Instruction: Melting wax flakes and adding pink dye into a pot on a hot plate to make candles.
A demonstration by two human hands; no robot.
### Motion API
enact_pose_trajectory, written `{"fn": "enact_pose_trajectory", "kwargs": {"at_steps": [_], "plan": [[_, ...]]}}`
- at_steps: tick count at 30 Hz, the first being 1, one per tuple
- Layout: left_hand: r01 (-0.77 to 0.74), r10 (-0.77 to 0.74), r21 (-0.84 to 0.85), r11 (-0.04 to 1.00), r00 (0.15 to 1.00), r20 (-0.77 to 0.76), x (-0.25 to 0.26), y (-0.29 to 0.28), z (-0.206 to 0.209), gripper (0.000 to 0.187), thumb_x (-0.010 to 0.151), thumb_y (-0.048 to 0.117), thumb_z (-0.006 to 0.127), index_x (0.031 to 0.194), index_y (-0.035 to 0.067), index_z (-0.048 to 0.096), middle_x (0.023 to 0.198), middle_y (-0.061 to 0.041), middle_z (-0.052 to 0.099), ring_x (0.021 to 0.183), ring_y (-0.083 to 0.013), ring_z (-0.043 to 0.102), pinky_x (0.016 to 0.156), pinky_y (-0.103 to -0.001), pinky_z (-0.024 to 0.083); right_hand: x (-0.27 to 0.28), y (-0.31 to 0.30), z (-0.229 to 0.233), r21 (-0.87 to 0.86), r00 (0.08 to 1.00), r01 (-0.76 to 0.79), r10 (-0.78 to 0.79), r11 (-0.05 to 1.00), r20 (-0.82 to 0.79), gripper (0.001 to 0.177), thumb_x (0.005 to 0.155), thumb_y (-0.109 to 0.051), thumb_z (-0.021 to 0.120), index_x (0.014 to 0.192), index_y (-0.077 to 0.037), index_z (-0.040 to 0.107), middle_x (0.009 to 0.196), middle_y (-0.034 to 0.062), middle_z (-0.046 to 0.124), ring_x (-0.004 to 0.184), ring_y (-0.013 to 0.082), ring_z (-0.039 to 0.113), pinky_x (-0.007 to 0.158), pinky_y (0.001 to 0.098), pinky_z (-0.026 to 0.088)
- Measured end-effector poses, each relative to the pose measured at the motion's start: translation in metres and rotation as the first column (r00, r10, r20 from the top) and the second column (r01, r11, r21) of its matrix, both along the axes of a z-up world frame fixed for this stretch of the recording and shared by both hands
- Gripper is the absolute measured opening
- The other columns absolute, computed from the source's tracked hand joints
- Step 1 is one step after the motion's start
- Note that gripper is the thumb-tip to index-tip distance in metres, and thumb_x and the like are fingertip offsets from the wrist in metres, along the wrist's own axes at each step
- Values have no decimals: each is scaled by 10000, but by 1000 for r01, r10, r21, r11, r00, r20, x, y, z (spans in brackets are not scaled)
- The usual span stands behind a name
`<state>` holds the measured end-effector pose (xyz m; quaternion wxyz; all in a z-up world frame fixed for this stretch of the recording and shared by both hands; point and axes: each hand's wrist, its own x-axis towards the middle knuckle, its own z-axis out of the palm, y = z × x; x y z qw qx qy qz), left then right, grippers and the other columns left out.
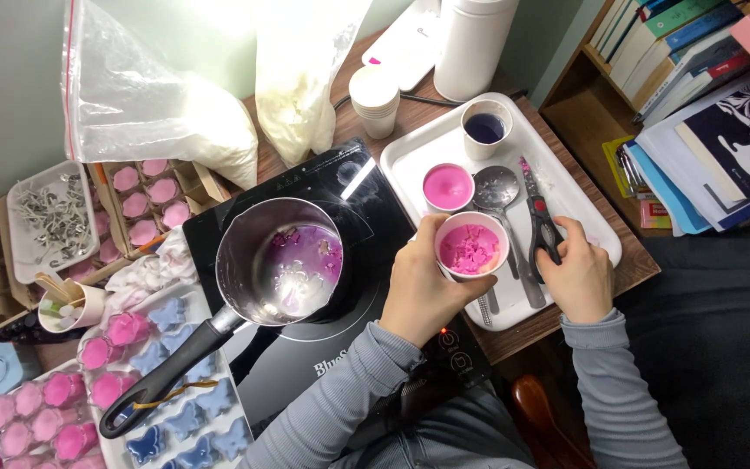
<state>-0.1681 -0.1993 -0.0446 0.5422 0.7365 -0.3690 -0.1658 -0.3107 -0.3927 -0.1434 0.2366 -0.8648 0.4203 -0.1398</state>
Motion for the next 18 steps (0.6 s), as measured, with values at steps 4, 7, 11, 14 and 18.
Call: {"fn": "enact_pose_trajectory", "kwargs": {"at_steps": [4, 7, 11, 14, 18], "plan": [[12, -12, 2, 1000, 1000, -6, 3, 3, 4, 688, 658, 222, 915, 1203, 14, 551, 1038, -151, 745, 954, -264, 768, 830, -347, 611, 3, -1, -1, -92, 994, 18, -27, 996, -102, 578, 818, -167, 782, 1356, -59, 601, 708, 153, 704, 658, 343, 704, 652, 468, 555], [-15, 15, 4, 1000, 1000, 1, 4, 5, 6, 677, 667, 217, 906, 1208, 12, 553, 1048, -151, 747, 963, -266, 768, 827, -348, 609, 0, -1, -5, -138, 995, 13, -26, 990, -99, 508, 835, -187, 780, 1308, -64, 642, 833, 166, 722, 739, 363, 712, 690, 472, 566], [-29, 29, 0, 1000, 999, 22, 9, 6, 5, 654, 690, 245, 904, 1191, 15, 552, 1052, -150, 746, 971, -263, 771, 831, -343, 613, -4, 4, -1, -218, 997, -48, 33, 975, -71, 429, 831, -213, 796, 1212, -43, 695, 964, 148, 734, 887, 363, 693, 804, 453, 544], [-38, 39, -21, 999, 998, 46, 10, 8, 5, 646, 706, 253, 905, 1193, 15, 554, 1055, -152, 747, 979, -266, 771, 834, -345, 613, -4, 6, -16, -353, 989, -142, 143, 925, -24, 273, 861, -234, 792, 1075, -71, 751, 981, 104, 745, 949, 312, 678, 995, 492, 476], [-53, 55, -31, 998, 995, 84, 10, 8, 8, 672, 707, 277, 926, 1195, 5, 553, 1053, -161, 744, 975, -268, 772, 823, -342, 612, 13, 23, -30, -265, 956, -281, 293, 922, 4, 217, 835, -294, 804, 925, -98, 777, 951, 81, 719, 991, 285, 615, 913, 470, 410]]}}
